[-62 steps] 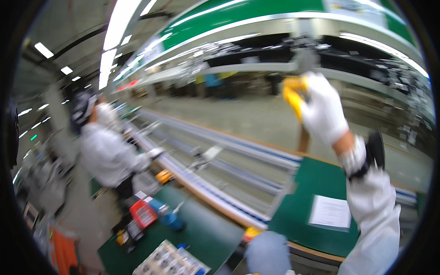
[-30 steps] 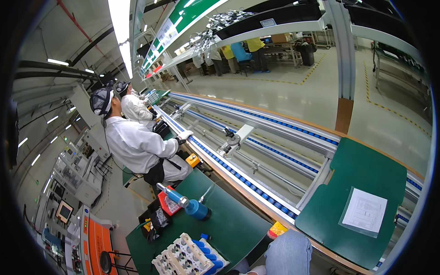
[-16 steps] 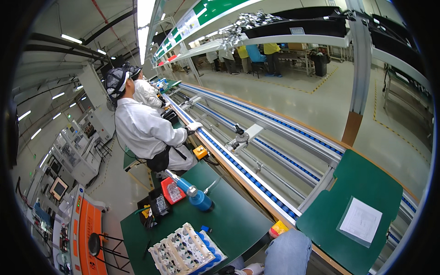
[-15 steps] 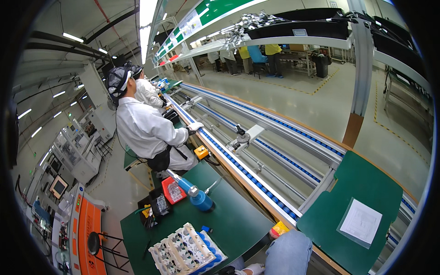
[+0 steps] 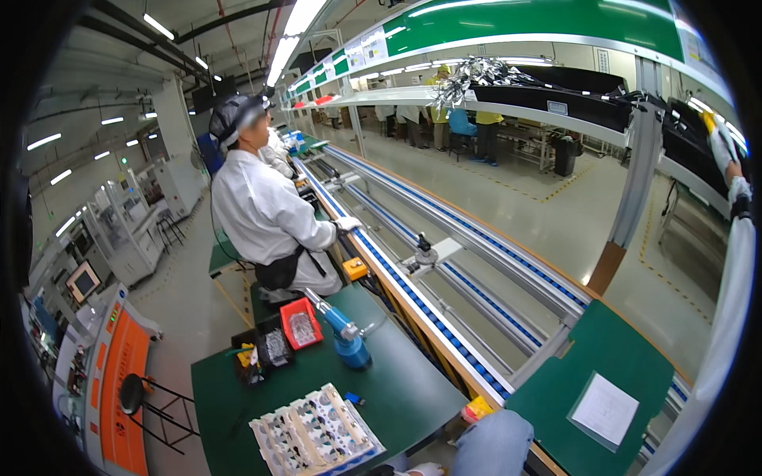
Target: Manually assemble components into a battery pack housing and secure with an electric screwdriver.
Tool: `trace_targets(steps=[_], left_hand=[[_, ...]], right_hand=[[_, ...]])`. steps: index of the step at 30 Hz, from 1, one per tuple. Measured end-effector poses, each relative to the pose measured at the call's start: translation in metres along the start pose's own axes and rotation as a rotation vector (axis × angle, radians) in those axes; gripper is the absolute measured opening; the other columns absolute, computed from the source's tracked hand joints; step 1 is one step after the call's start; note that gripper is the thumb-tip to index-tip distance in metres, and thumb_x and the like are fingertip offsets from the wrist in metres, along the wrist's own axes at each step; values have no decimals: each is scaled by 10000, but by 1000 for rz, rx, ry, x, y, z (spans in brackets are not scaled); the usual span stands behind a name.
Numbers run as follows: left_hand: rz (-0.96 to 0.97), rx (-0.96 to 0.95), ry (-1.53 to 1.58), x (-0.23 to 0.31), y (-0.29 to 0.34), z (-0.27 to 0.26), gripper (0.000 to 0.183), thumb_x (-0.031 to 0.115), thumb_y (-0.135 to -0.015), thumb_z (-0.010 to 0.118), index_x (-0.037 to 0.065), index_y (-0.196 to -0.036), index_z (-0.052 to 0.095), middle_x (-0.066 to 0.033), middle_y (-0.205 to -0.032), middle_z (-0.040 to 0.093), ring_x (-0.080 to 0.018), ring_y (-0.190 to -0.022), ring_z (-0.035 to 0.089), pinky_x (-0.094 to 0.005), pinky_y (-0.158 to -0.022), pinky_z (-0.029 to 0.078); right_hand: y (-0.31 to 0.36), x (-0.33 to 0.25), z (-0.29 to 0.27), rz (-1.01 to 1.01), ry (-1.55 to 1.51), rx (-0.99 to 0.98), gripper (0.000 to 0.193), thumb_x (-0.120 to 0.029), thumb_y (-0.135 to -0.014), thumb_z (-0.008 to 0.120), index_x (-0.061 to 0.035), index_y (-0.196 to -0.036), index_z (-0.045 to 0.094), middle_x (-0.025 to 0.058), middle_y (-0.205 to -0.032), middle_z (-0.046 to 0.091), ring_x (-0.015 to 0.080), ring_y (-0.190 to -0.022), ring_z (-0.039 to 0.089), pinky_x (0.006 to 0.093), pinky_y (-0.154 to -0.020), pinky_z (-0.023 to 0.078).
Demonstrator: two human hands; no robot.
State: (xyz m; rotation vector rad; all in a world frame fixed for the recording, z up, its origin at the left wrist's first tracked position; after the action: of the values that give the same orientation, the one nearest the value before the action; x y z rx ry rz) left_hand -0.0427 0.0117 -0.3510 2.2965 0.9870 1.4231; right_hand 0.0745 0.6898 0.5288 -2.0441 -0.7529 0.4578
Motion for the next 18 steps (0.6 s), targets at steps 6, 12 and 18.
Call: trace_targets(steps=[6,12,18], left_hand=[[-42,-4,155,-22,-12,14,328,277,-966,545,47,-1075,753,-208,-1135,724,-379,-1048,677,-455,-933,504],[115,-33,-128,-11,-8,17,379,302,-994,527,22,-1145,733,-208,-1181,714,-374,-1120,660,-436,-976,502],[140,-153,158,159,216,-110,379,219,-1056,485,4,-1342,610,-249,-1267,659,-371,-1192,627,-374,-1002,500]], right_hand=[[-10,-126,-36,-318,-706,226,344,-141,-1003,568,-48,-1323,652,121,-1241,698,262,-1130,659,322,-981,494],[69,-369,-133,-497,-1073,427,308,-57,-1075,474,-42,-1342,625,54,-1213,660,105,-1005,605,235,-905,479],[320,-590,-222,-1168,-1381,224,402,-249,-941,637,-8,-1259,688,116,-1142,725,265,-924,702,370,-809,558]])
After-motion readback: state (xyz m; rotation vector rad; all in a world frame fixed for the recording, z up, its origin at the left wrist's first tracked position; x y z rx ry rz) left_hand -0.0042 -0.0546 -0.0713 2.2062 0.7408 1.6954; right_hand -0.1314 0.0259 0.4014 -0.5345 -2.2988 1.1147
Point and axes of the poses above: each hand's wrist, its own y-axis away from the middle knuckle, its own z-axis out of the palm, x = y × z, the point moved 10 cm from there along -y, towards the middle knuckle
